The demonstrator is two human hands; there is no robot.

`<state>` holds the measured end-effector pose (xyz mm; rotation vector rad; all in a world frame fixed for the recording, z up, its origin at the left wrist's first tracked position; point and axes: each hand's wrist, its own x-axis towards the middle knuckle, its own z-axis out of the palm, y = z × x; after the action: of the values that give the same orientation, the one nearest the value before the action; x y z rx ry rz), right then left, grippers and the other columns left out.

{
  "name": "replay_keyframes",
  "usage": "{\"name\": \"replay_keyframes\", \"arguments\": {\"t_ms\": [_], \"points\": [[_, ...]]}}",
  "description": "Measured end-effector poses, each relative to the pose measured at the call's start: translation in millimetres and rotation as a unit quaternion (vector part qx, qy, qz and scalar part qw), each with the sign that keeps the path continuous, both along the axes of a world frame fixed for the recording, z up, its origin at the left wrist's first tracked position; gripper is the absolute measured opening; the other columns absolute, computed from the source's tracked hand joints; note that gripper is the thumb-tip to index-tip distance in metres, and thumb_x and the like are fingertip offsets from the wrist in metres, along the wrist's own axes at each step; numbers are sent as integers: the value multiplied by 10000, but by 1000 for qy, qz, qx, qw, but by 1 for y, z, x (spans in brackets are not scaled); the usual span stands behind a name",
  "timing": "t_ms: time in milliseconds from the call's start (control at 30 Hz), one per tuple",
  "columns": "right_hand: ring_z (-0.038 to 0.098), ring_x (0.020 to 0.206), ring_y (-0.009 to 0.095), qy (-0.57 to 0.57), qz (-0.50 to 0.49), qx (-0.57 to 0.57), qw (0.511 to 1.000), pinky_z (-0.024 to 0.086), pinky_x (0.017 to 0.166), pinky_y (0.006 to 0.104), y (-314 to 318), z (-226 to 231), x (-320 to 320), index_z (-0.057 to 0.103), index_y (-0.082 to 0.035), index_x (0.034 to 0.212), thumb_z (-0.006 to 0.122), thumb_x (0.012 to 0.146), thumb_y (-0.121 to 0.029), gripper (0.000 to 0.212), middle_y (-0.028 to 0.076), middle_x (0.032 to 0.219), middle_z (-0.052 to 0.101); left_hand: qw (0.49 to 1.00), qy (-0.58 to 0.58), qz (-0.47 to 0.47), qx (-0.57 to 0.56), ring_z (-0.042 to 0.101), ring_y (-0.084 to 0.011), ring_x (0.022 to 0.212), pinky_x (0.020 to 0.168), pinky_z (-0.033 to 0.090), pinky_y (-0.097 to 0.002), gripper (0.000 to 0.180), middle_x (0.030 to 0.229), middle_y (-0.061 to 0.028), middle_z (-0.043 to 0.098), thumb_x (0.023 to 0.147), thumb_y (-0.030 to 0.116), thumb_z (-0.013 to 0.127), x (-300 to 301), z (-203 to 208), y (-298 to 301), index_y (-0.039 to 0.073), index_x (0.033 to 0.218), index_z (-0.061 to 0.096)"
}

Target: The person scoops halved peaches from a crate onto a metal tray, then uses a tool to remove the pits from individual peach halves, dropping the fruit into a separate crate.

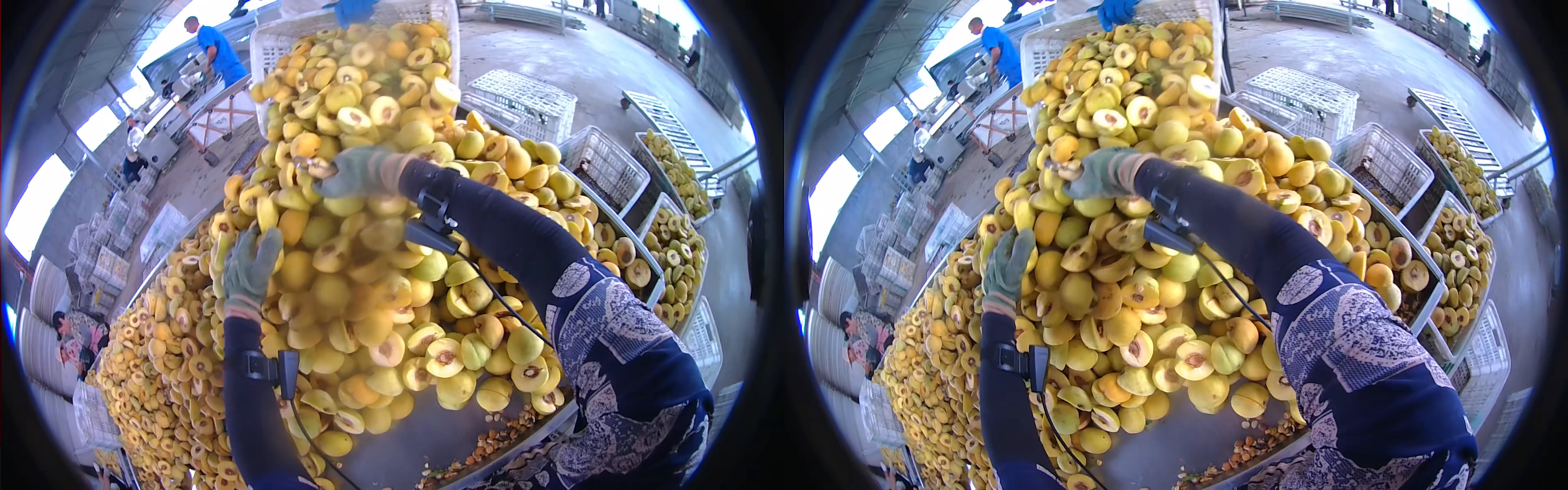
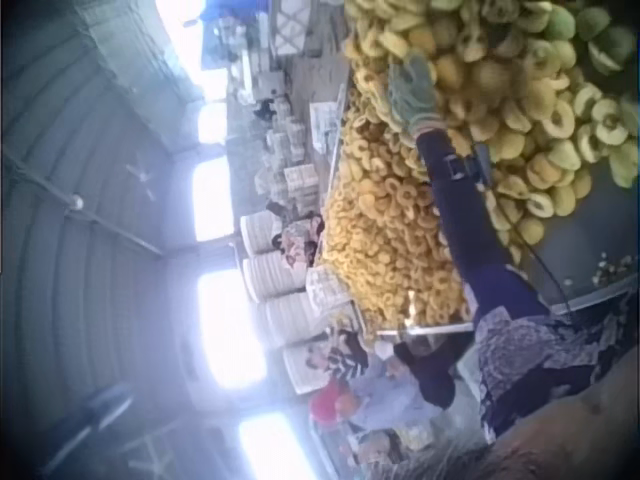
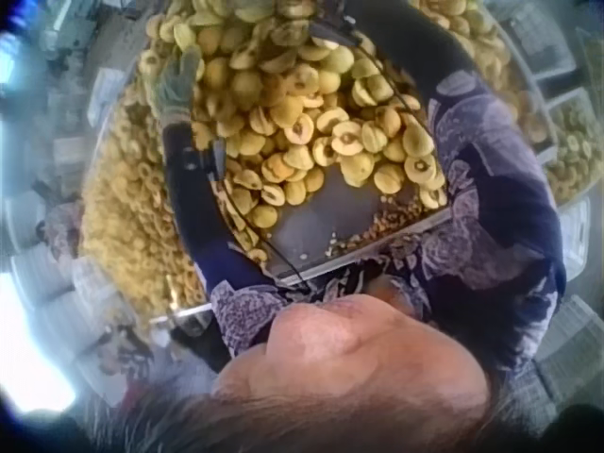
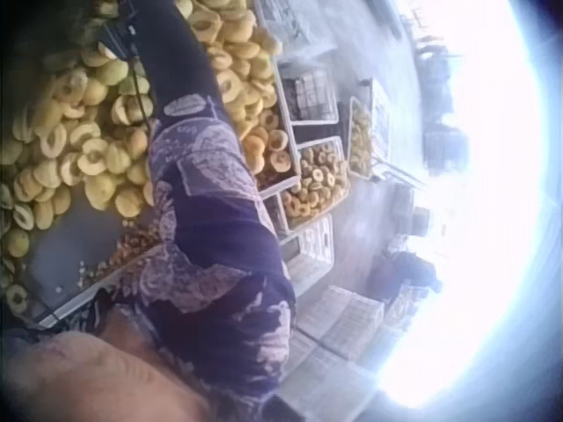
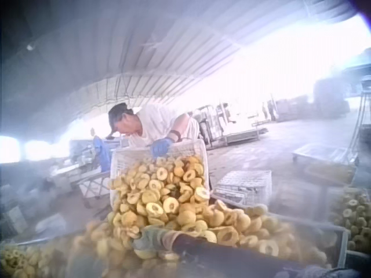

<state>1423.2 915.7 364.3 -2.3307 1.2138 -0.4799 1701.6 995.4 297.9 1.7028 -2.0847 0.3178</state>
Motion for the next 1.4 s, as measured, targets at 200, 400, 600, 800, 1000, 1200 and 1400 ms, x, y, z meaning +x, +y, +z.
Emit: {"name": "replay_keyframes", "arguments": {"t_ms": [200,400,600,800,1000,1200,1400], "points": [[650,859,296,59,46,-35,997,489,778,381,46,-35,0,696,-103,932,508,756,-546,512,154,872,676,998,54,-13,-24,543,-358,1063,915,424,-463,404,1125,-195,588,839,301,576,-54,-18,66,93,1185,567],[647,852,310,7,33,61,998,488,768,389,96,-68,-16,689,-142,941,533,742,-518,453,132,883,677,993,-27,99,63,507,-352,1123,944,400,-454,512,1133,-198,589,786,421,603,-102,-27,125,107,1190,579],[645,902,296,128,95,39,986,487,807,378,174,-73,-42,686,-99,966,507,787,-390,385,124,958,676,990,66,122,6,375,-426,1255,1032,338,-444,573,1244,-190,535,789,393,629,-145,-85,206,86,1262,523],[644,742,244,-122,171,20,978,499,716,357,176,-104,-69,671,-192,924,604,759,-405,278,85,774,662,988,31,148,-15,464,-378,1190,945,413,-454,387,1182,-167,581,741,283,698,-127,-98,233,113,1084,637],[649,669,257,-179,-85,-129,972,534,640,376,59,-57,-157,670,-159,911,575,790,-449,328,91,763,664,989,-40,-9,-145,521,-370,1129,949,416,-432,449,1199,-207,561,823,271,669,-119,-22,154,23,1187,579],[634,917,248,-90,-167,132,973,468,844,339,-51,-50,-198,640,-111,1110,536,765,-573,585,124,1022,661,998,-56,-14,-31,447,-376,1195,1029,329,-442,692,1253,-213,510,761,450,678,-121,5,23,60,1299,485],[635,911,316,-10,-153,15,988,468,826,382,-83,-76,-151,668,-77,994,470,789,-556,557,169,957,667,971,-134,106,167,415,-348,1259,1061,267,-452,731,1440,-110,374,771,735,390,-162,12,-43,258,1311,515]]}}
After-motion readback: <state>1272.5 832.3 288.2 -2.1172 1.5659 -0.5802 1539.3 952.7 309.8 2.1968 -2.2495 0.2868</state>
